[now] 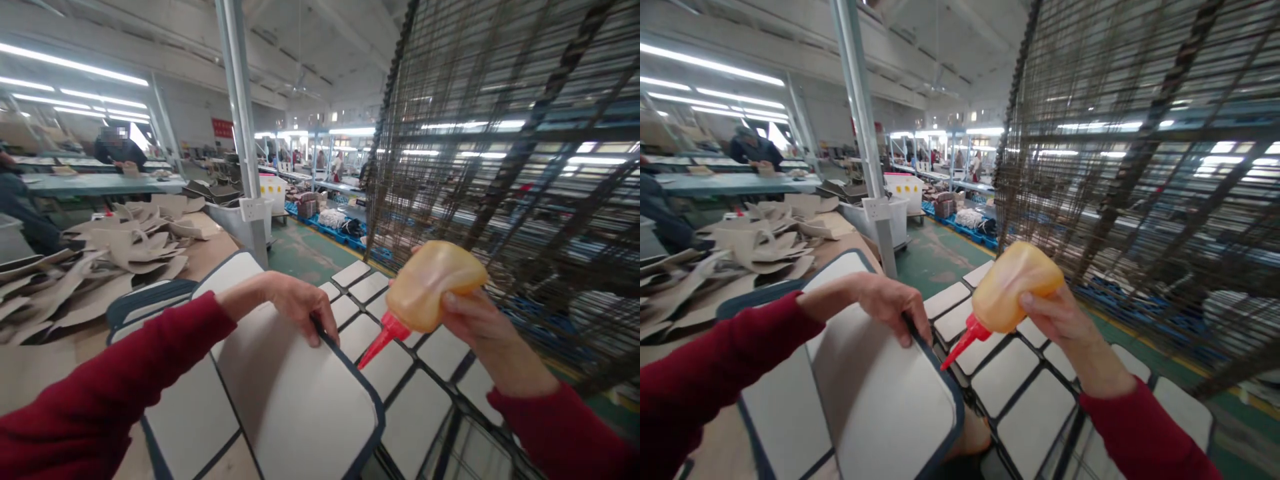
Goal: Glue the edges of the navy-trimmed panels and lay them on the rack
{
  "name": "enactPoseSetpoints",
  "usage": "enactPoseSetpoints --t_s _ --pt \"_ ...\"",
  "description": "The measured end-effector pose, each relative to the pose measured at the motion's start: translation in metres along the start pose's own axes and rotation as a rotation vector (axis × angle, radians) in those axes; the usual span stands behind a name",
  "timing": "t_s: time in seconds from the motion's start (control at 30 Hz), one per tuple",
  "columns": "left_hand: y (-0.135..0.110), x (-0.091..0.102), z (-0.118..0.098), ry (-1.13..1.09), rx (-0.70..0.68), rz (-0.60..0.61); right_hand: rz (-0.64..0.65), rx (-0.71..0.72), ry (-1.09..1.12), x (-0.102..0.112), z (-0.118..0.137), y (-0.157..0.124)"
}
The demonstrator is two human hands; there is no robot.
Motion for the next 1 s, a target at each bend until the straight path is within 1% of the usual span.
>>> enactPoseSetpoints --t_s 0.1,0.17,0.27,0.37,0.47,0.6,0.7,0.9,0.93,1.0 --pt "0.012 -0.004 -0.015 -0.031 -0.018 0.037 0.023 0.004 0.041 -0.003 0.001 -0.002" --pt "0.018 -0.009 -0.02 -0.037 -0.02 0.072 0.024 -0.017 0.06 -0.004 -0.002 -0.003" --pt "0.023 -0.019 -0.02 -0.017 0.012 0.149 0.033 -0.052 0.057 -0.003 -0.009 -0.006" --pt "0.025 -0.026 -0.02 -0.002 0.031 0.196 0.047 -0.099 0.082 -0.004 -0.016 -0.007" --pt "0.027 -0.029 -0.022 -0.002 0.037 0.212 0.072 -0.133 0.111 -0.007 -0.022 -0.008" --pt "0.031 -0.033 -0.028 -0.018 0.025 0.213 0.079 -0.143 0.128 -0.008 -0.026 -0.008" --pt "0.033 -0.034 -0.03 -0.037 0.028 0.213 0.08 -0.134 0.149 -0.007 -0.026 -0.009" --pt "0.032 -0.038 -0.031 -0.056 0.051 0.235 0.122 -0.141 0.143 -0.011 -0.024 -0.012" --pt "0.031 -0.039 -0.031 -0.061 0.052 0.236 0.122 -0.15 0.138 -0.012 -0.024 -0.012" --pt "0.031 -0.039 -0.03 -0.073 0.045 0.228 0.065 -0.103 0.113 -0.008 -0.019 -0.013"
Point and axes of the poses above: each hand's wrist, its own y-axis towards the middle knuckle, its own x-axis out of the back of the hand, z = x × y, the point moved 10 cm from there along y, towards the middle knuckle, and after that the axes turned 9 degrees about y, right-handed, at the moved point
